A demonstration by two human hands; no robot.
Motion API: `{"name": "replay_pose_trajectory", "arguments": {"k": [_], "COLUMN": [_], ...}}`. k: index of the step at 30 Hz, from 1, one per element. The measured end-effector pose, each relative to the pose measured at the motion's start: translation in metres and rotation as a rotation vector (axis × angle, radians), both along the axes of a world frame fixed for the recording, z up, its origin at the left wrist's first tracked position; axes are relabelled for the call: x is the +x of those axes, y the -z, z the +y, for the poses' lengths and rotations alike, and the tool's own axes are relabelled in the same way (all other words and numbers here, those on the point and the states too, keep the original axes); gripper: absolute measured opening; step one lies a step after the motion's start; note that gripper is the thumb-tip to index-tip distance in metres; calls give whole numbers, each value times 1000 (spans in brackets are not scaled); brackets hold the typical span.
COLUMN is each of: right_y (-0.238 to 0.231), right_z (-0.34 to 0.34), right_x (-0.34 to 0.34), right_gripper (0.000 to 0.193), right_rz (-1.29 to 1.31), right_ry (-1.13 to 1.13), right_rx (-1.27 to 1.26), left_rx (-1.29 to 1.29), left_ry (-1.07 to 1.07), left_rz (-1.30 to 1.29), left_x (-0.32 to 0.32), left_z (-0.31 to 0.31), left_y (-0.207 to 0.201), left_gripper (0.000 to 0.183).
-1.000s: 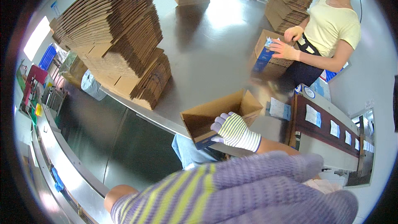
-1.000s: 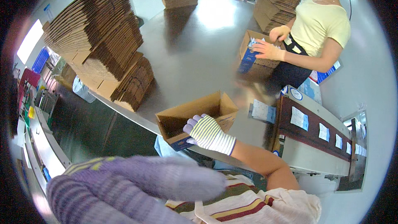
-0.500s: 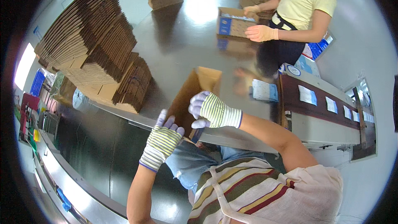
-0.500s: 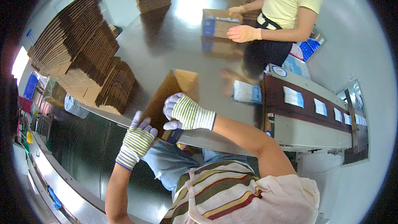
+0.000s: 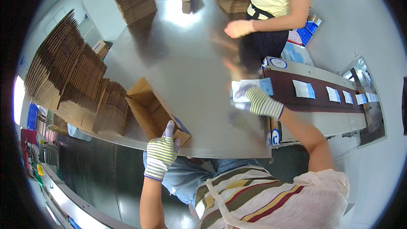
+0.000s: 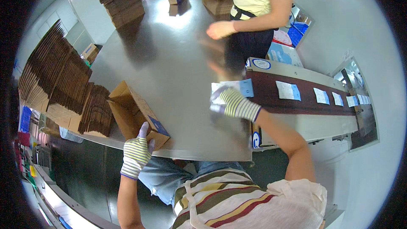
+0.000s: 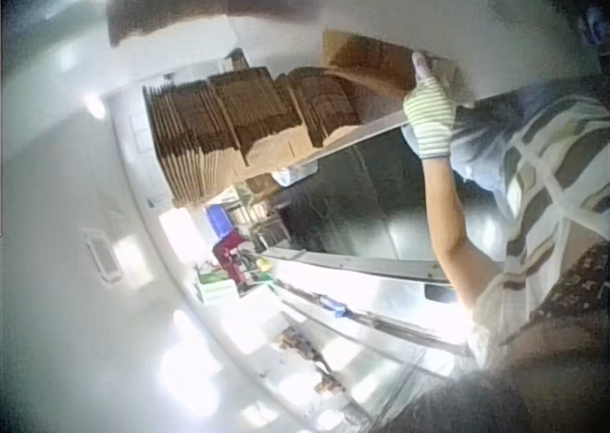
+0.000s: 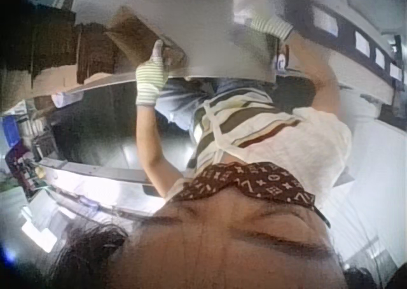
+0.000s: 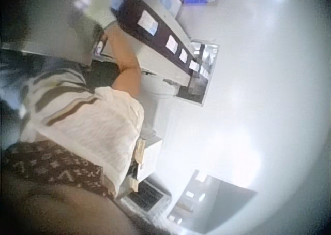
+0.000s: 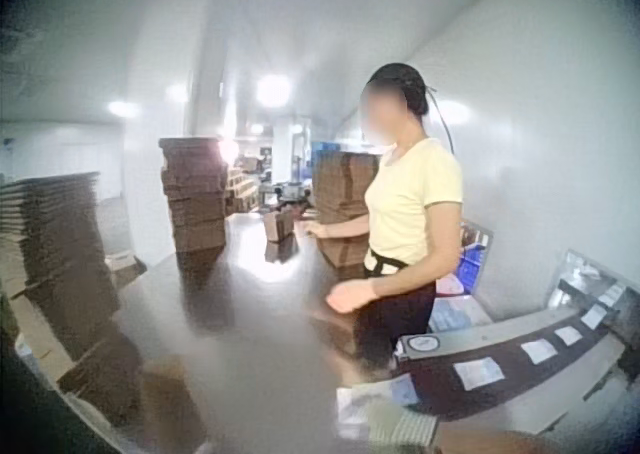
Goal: The person picks up product packets from a conveyor belt and packs them into small cardboard boxes on a stainless steel worktable in a factory setting.
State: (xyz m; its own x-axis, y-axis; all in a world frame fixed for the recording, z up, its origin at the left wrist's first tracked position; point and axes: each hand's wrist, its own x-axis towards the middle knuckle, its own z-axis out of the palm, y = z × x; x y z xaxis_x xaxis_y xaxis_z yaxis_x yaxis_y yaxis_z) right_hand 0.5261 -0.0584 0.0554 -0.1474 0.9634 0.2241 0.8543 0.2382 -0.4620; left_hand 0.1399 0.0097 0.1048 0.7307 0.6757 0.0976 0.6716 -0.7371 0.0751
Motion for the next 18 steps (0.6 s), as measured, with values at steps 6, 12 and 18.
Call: {"name": "replay_pose_trajectory", "arguments": {"k": [6, 12, 18], "right_y": [-23, 1, -29], "right_z": [42, 78, 98], "right_x": [101, 165, 123], "right_gripper": [30, 36, 62], "right_rz": [25, 439, -227], "right_ry": [249, 57, -46], "right_rx": [-311, -717, -835], "left_rx": [-78, -127, -139], "left_ry": [5, -72, -86], "left_rz": [-68, -121, -100], "left_x": [-1, 3, 8], "left_z": [-2, -7, -6], "left_y": [-10, -16, -18], "left_gripper": [64, 60, 65]}}
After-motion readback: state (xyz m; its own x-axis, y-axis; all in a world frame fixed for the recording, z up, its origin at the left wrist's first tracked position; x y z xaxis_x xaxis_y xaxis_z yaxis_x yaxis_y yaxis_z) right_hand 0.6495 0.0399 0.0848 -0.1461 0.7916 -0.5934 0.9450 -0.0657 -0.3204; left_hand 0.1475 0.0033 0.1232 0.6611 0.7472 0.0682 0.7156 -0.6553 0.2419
